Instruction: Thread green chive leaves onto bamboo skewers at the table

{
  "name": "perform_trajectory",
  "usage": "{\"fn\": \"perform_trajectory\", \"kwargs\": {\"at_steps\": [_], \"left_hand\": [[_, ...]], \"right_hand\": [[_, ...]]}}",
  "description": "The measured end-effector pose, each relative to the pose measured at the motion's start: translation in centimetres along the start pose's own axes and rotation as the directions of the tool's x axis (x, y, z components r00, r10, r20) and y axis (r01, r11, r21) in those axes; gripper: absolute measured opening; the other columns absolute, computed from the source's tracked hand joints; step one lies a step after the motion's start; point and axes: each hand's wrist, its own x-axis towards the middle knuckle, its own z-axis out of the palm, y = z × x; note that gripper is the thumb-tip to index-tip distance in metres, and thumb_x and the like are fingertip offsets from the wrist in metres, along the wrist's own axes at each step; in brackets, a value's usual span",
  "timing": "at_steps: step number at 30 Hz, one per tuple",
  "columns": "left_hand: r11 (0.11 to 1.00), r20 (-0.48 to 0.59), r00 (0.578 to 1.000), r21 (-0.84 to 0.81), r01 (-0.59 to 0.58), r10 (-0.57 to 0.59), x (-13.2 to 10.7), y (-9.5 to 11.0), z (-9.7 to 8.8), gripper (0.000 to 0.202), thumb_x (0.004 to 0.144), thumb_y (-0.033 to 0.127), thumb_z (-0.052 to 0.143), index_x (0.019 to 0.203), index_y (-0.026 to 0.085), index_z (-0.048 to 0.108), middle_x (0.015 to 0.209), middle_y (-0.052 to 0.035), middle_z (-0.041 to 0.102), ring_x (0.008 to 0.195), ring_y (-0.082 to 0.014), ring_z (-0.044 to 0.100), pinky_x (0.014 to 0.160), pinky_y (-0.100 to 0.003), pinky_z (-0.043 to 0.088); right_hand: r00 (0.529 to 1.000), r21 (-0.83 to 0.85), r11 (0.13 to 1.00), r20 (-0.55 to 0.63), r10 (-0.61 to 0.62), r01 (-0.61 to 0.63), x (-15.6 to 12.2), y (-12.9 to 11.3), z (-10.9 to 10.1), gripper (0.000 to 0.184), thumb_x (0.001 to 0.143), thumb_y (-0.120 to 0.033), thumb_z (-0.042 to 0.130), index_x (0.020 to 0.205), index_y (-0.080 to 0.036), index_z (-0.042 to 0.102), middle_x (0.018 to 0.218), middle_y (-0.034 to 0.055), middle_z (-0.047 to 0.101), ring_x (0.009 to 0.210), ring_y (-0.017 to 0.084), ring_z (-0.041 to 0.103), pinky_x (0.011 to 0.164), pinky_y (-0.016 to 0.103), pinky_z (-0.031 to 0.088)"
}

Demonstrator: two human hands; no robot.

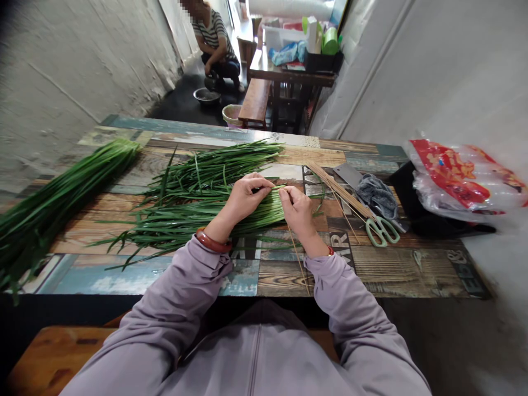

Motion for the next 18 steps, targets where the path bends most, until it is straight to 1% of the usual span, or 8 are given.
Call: {"fn": "perform_trajectory", "kwargs": {"at_steps": [4,8,12,18], "left_hand": [[1.0,-0.021,1.0,-0.013,-0.002,0.001,-0.01,-0.01,0.08,0.017,0.084,0.016,0.06,0.084,0.018,0.077,0.079,-0.0033,0.067,0.08,-0.0166,0.061,0.083,-0.032,0.049],[0.999,-0.016,1.0,-0.037,-0.003,0.002,0.01,-0.13,0.17,0.017,0.083,0.015,0.06,0.083,0.018,0.077,0.078,-0.0028,0.068,0.08,-0.0164,0.061,0.082,-0.032,0.05],[0.999,-0.012,1.0,-0.049,-0.003,0.002,0.05,-0.35,0.22,0.017,0.082,0.013,0.061,0.082,0.017,0.077,0.079,-0.0031,0.068,0.08,-0.0163,0.061,0.081,-0.032,0.049],[0.998,-0.019,0.998,-0.01,-0.061,0.061,0.04,-0.49,0.33,0.016,0.083,0.013,0.062,0.082,0.017,0.076,0.08,-0.0036,0.067,0.081,-0.0165,0.061,0.081,-0.032,0.048]], "right_hand": [[1.0,0.02,1.0,-0.006,-0.013,0.013,0.01,0.08,0.04,0.036,0.094,-0.046,0.047,0.085,-0.018,0.068,0.074,0.0024,0.068,0.07,0.017,0.059,0.066,0.027,0.044],[1.0,0.026,0.999,-0.014,-0.023,0.024,0.12,0.12,0.07,0.036,0.093,-0.046,0.048,0.083,-0.017,0.068,0.07,0.0015,0.066,0.066,0.015,0.057,0.063,0.026,0.042],[1.0,0.033,0.999,0.001,-0.004,0.004,0.24,0.14,0.11,0.036,0.092,-0.045,0.048,0.081,-0.017,0.067,0.066,0.0004,0.063,0.063,0.014,0.055,0.06,0.025,0.041],[0.999,0.058,0.998,0.02,0.034,-0.035,0.28,0.2,0.09,0.036,0.091,-0.046,0.048,0.079,-0.017,0.065,0.063,-0.0008,0.06,0.06,0.013,0.051,0.059,0.025,0.039]]}}
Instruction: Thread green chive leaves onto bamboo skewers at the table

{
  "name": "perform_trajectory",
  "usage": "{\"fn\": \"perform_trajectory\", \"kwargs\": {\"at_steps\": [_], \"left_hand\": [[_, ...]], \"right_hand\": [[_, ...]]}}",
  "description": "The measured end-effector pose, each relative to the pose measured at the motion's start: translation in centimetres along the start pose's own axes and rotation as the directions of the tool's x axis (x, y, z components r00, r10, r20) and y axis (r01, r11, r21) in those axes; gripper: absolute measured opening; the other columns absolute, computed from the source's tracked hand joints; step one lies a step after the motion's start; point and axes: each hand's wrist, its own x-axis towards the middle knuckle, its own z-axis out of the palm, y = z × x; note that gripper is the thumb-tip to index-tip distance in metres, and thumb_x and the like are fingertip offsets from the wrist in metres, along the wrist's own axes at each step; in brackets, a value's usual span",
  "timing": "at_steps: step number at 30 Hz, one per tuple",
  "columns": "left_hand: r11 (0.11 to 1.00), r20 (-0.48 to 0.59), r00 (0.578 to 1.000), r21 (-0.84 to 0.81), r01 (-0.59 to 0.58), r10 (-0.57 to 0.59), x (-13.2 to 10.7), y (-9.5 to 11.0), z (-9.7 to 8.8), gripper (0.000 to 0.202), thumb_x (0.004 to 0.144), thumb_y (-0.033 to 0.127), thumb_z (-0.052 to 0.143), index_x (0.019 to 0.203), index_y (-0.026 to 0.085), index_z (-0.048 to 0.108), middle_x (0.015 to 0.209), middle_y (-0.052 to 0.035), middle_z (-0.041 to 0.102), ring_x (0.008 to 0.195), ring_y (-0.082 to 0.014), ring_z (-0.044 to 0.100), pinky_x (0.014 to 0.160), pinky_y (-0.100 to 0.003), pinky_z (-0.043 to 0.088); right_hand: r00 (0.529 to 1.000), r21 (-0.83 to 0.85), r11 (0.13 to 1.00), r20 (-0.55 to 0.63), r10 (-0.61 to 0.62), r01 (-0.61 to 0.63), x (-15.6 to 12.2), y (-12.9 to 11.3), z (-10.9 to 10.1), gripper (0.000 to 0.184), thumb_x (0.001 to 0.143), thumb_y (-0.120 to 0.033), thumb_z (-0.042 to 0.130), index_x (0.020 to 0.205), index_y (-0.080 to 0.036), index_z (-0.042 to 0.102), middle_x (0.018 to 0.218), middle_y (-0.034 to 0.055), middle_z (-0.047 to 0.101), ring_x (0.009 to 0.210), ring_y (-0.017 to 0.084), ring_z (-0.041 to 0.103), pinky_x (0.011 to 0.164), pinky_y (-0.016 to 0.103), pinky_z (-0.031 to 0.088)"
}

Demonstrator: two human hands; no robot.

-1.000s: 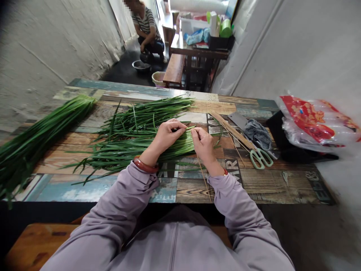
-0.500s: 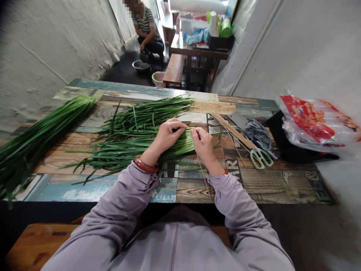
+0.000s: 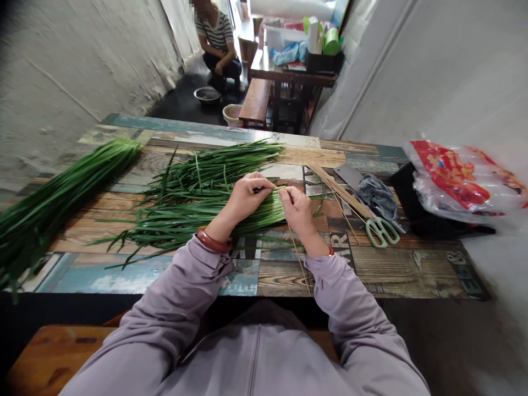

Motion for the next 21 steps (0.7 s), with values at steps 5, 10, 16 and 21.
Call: {"fn": "perform_trajectory", "kwargs": {"at_steps": [5,10,16,21], "left_hand": [[0.991,-0.014,0.996,0.105,-0.081,0.082,0.0,-0.1,0.3,0.017,0.083,0.012,0.061,0.078,0.018,0.075,0.081,-0.0038,0.067,0.081,-0.0168,0.058,0.082,-0.034,0.046],[0.991,-0.002,0.996,0.107,-0.083,0.084,0.0,0.0,0.2,0.017,0.084,0.012,0.06,0.079,0.018,0.075,0.082,-0.0039,0.067,0.082,-0.0169,0.059,0.082,-0.033,0.046],[0.998,0.016,0.999,0.056,-0.029,0.028,-0.1,0.5,-0.1,0.017,0.084,0.014,0.059,0.081,0.017,0.076,0.079,-0.0039,0.067,0.079,-0.0162,0.06,0.079,-0.031,0.046],[0.998,0.011,0.999,0.035,0.048,-0.048,0.0,0.4,-0.2,0.017,0.086,0.017,0.058,0.08,0.017,0.075,0.077,-0.0033,0.068,0.077,-0.0159,0.06,0.076,-0.029,0.046]], "right_hand": [[0.999,0.029,0.999,0.012,0.033,-0.033,0.0,0.5,0.2,0.035,0.091,-0.047,0.049,0.08,-0.017,0.064,0.065,-0.0008,0.059,0.062,0.014,0.052,0.059,0.025,0.039],[0.999,0.156,0.987,-0.004,0.045,-0.044,-0.1,1.2,0.7,0.035,0.091,-0.049,0.052,0.1,-0.017,0.064,0.086,0.0045,0.067,0.071,0.015,0.058,0.067,0.028,0.046],[1.0,0.188,0.982,0.013,0.027,-0.029,-0.2,1.0,0.6,0.032,0.092,-0.046,0.053,0.108,-0.019,0.063,0.091,0.0043,0.067,0.063,0.013,0.053,0.06,0.027,0.044],[1.0,0.16,0.987,-0.006,0.003,-0.002,-0.2,1.0,0.6,0.029,0.093,-0.046,0.052,0.102,-0.02,0.063,0.085,0.0032,0.066,0.067,0.015,0.057,0.063,0.028,0.046]]}}
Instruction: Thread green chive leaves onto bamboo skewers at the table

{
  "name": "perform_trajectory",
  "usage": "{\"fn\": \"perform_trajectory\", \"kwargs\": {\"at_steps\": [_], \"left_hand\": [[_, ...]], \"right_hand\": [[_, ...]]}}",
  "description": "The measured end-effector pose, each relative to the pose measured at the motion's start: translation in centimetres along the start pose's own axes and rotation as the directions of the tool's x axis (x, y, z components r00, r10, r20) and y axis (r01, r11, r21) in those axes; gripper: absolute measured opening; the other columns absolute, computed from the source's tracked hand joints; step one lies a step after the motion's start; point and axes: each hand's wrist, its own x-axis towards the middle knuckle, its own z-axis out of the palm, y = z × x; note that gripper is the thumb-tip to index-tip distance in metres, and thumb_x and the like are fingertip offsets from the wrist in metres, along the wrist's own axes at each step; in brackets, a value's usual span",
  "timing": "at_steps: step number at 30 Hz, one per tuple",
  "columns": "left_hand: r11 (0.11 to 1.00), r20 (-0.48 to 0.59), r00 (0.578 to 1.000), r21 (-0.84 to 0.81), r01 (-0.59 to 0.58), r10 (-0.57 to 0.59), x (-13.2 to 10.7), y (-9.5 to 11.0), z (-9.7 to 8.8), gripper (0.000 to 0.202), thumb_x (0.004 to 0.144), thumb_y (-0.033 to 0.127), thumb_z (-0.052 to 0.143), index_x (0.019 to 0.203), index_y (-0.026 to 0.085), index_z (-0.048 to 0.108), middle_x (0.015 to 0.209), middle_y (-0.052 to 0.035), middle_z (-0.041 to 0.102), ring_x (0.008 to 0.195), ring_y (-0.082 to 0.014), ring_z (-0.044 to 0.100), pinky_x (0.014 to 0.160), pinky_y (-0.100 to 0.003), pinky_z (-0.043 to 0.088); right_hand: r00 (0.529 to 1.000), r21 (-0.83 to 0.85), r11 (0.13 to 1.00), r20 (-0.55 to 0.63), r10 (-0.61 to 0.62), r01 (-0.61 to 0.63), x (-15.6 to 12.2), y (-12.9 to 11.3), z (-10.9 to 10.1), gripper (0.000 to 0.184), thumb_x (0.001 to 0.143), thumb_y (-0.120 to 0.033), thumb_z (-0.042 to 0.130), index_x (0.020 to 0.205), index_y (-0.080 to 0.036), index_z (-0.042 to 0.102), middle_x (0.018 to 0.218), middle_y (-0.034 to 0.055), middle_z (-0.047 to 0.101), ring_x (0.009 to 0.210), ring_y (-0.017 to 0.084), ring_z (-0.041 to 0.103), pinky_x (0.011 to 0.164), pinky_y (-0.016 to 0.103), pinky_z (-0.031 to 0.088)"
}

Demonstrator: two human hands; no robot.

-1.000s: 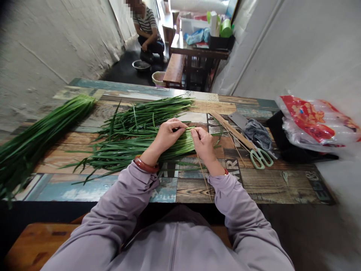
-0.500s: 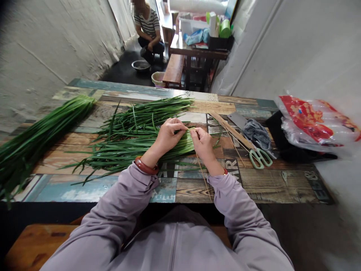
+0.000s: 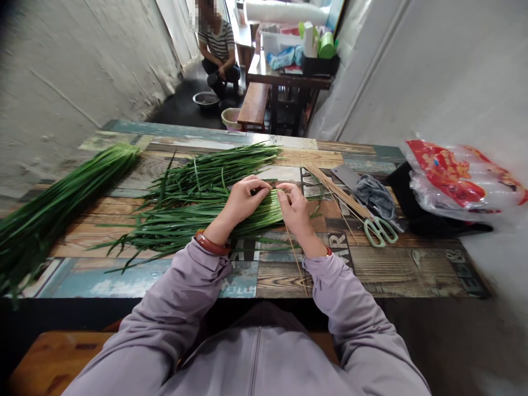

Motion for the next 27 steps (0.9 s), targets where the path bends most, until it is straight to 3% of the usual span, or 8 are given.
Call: {"fn": "perform_trajectory", "kwargs": {"at_steps": [6,17,22,27], "left_hand": [[1.0,0.029,1.0,-0.008,-0.005,0.006,-0.1,-0.2,0.0,0.017,0.085,0.016,0.058,0.076,0.016,0.072,0.076,-0.0026,0.065,0.077,-0.0154,0.058,0.077,-0.029,0.045],[0.999,0.081,0.996,-0.04,-0.021,0.024,0.0,-0.3,0.1,0.018,0.085,0.016,0.053,0.072,0.014,0.065,0.075,-0.0031,0.064,0.077,-0.0152,0.056,0.078,-0.028,0.045],[0.997,0.21,0.978,-0.073,0.016,0.0,0.6,-0.7,-0.1,0.021,0.089,0.027,0.054,0.096,0.015,0.07,0.094,-0.0055,0.072,0.087,-0.0177,0.061,0.084,-0.029,0.047],[1.0,0.37,0.929,-0.02,-0.002,0.009,1.1,-1.0,-0.1,0.033,0.094,0.035,0.047,0.074,0.014,0.062,0.07,-0.0013,0.059,0.069,-0.0126,0.049,0.066,-0.023,0.04]], "right_hand": [[0.997,-0.093,0.995,-0.059,-0.051,0.045,0.0,-0.3,0.1,0.028,0.092,-0.045,0.052,0.098,-0.02,0.063,0.087,0.0057,0.069,0.086,0.02,0.064,0.076,0.032,0.05],[0.999,-0.112,0.993,-0.029,-0.031,0.028,0.1,-0.3,0.1,0.032,0.094,-0.05,0.048,0.095,-0.02,0.06,0.089,0.0061,0.07,0.08,0.019,0.066,0.073,0.031,0.05],[0.996,-0.163,0.983,-0.036,-0.086,0.079,0.3,-0.3,0.2,0.031,0.095,-0.049,0.047,0.095,-0.021,0.061,0.092,0.0068,0.071,0.085,0.02,0.066,0.078,0.032,0.05],[0.997,-0.148,0.987,-0.024,-0.072,0.068,0.5,0.1,0.4,0.029,0.095,-0.045,0.046,0.095,-0.021,0.061,0.09,0.0064,0.071,0.081,0.02,0.066,0.075,0.031,0.048]]}}
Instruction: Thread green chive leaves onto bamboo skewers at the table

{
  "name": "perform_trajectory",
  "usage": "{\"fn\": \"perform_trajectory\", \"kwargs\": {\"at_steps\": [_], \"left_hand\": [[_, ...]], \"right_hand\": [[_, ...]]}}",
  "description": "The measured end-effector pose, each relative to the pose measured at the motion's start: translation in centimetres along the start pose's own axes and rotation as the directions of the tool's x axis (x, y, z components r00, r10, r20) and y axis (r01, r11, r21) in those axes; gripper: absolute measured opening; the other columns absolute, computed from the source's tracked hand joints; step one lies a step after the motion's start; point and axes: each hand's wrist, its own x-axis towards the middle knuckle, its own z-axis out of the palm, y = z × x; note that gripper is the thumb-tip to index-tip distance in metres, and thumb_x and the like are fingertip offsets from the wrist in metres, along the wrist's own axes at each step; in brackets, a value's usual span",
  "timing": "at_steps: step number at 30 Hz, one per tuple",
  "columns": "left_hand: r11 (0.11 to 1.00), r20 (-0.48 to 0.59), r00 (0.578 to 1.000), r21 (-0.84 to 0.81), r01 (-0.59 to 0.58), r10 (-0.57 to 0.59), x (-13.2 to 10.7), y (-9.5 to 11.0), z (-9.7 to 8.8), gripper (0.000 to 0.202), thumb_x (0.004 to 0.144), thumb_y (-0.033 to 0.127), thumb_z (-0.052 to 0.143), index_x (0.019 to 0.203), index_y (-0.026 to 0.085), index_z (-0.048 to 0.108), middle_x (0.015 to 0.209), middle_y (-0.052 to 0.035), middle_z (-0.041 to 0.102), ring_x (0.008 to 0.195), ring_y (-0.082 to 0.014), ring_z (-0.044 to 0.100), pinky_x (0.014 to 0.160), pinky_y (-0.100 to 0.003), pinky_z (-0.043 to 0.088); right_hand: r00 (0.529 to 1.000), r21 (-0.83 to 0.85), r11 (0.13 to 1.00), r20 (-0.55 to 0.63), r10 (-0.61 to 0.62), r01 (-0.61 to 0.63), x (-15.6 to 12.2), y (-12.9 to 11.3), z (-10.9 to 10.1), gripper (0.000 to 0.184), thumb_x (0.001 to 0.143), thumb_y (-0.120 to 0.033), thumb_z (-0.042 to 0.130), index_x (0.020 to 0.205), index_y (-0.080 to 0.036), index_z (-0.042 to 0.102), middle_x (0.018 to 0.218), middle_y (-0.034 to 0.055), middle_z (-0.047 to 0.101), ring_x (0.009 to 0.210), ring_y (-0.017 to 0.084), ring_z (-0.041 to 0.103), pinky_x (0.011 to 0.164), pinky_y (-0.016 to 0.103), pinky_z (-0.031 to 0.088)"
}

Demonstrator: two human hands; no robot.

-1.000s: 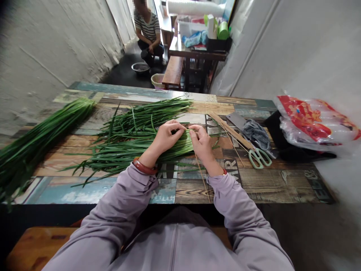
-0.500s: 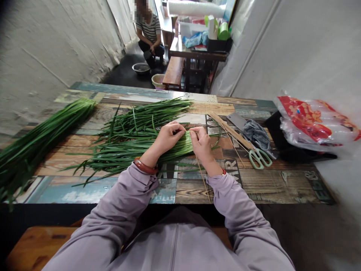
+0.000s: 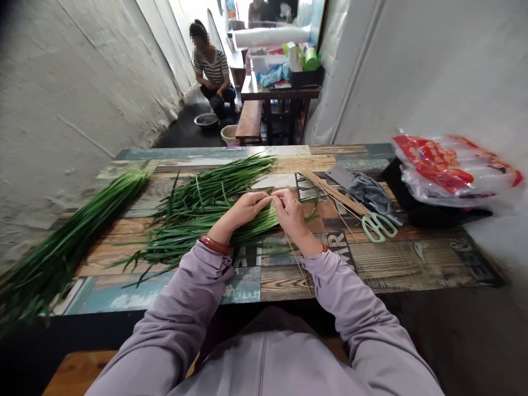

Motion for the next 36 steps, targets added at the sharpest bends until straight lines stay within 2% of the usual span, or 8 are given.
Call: {"fn": "perform_trajectory", "kwargs": {"at_steps": [8,11,14,19,24,26,32,36], "left_hand": [[1.0,0.02,1.0,0.009,0.019,-0.019,0.3,0.0,0.6,0.031,0.094,0.034,0.043,0.069,0.017,0.049,0.067,0.0024,0.046,0.068,-0.0113,0.041,0.065,-0.023,0.035],[0.998,0.034,0.998,0.028,0.058,-0.059,0.5,0.4,0.2,0.032,0.092,0.036,0.045,0.066,0.017,0.047,0.064,0.0031,0.043,0.066,-0.0114,0.038,0.064,-0.025,0.033],[0.994,0.023,0.995,0.047,0.095,-0.097,0.8,0.7,-0.4,0.035,0.091,0.038,0.045,0.062,0.019,0.041,0.06,0.0042,0.037,0.062,-0.0109,0.033,0.062,-0.025,0.03],[0.984,-0.058,0.982,0.018,0.179,-0.178,2.1,0.3,-1.6,0.036,0.089,0.041,0.047,0.062,0.019,0.041,0.06,0.0038,0.035,0.062,-0.011,0.032,0.059,-0.025,0.028],[0.977,-0.141,0.967,-0.018,0.211,-0.212,3.1,-0.5,-2.4,0.036,0.086,0.045,0.049,0.063,0.018,0.044,0.061,0.0039,0.038,0.062,-0.0105,0.033,0.058,-0.024,0.029],[0.979,-0.143,0.969,-0.02,0.203,-0.204,3.2,-0.7,-2.4,0.035,0.085,0.045,0.048,0.063,0.018,0.045,0.062,0.0037,0.039,0.062,-0.0102,0.034,0.058,-0.024,0.03],[0.966,-0.074,0.973,-0.161,0.203,-0.217,2.7,-0.8,-1.9,0.037,0.086,0.05,0.048,0.069,0.017,0.048,0.064,0.003,0.043,0.062,-0.0106,0.037,0.058,-0.023,0.033],[0.963,-0.06,0.973,-0.167,0.21,-0.223,2.5,-0.7,-1.9,0.038,0.087,0.048,0.051,0.065,0.018,0.046,0.06,0.0036,0.04,0.059,-0.01,0.034,0.056,-0.024,0.03]], "right_hand": [[0.998,0.028,0.998,0.009,0.057,-0.057,0.4,0.8,0.6,0.027,0.094,-0.042,0.047,0.091,-0.02,0.063,0.089,0.0075,0.071,0.083,0.021,0.066,0.078,0.031,0.048],[0.997,0.062,0.996,0.05,0.055,-0.058,0.7,0.7,-0.2,0.035,0.095,-0.047,0.043,0.099,-0.019,0.065,0.09,0.007,0.072,0.08,0.019,0.066,0.075,0.03,0.048],[0.995,0.099,0.99,0.011,0.096,-0.097,1.1,0.7,-1.8,0.048,0.098,-0.056,0.033,0.107,-0.02,0.064,0.075,0.0027,0.071,0.065,0.016,0.063,0.068,0.028,0.047],[0.984,0.101,0.979,0.042,0.172,-0.175,1.3,0.8,-3.7,0.057,0.097,-0.065,0.028,0.082,-0.022,0.061,0.056,-0.0015,0.063,0.043,0.012,0.053,0.056,0.024,0.042],[0.946,-0.083,0.989,0.294,0.139,-0.119,0.9,0.2,-3.4,0.044,0.1,-0.048,0.038,0.074,-0.022,0.063,0.057,-0.0001,0.065,0.051,0.014,0.058,0.058,0.024,0.038],[0.935,-0.131,0.988,0.333,0.118,-0.078,0.6,0.0,-2.9,0.035,0.099,-0.039,0.042,0.077,-0.022,0.064,0.059,0.0001,0.066,0.056,0.015,0.06,0.06,0.025,0.038],[0.972,-0.157,0.987,0.235,0.012,0.026,0.2,0.9,-1.3,0.029,0.095,-0.024,0.045,0.077,-0.021,0.067,0.08,0.0054,0.073,0.074,0.018,0.065,0.067,0.026,0.04],[0.98,-0.171,0.984,0.199,-0.004,0.038,0.1,1.6,-0.8,0.032,0.095,-0.025,0.043,0.073,-0.02,0.066,0.077,0.0066,0.072,0.07,0.018,0.064,0.067,0.028,0.04]]}}
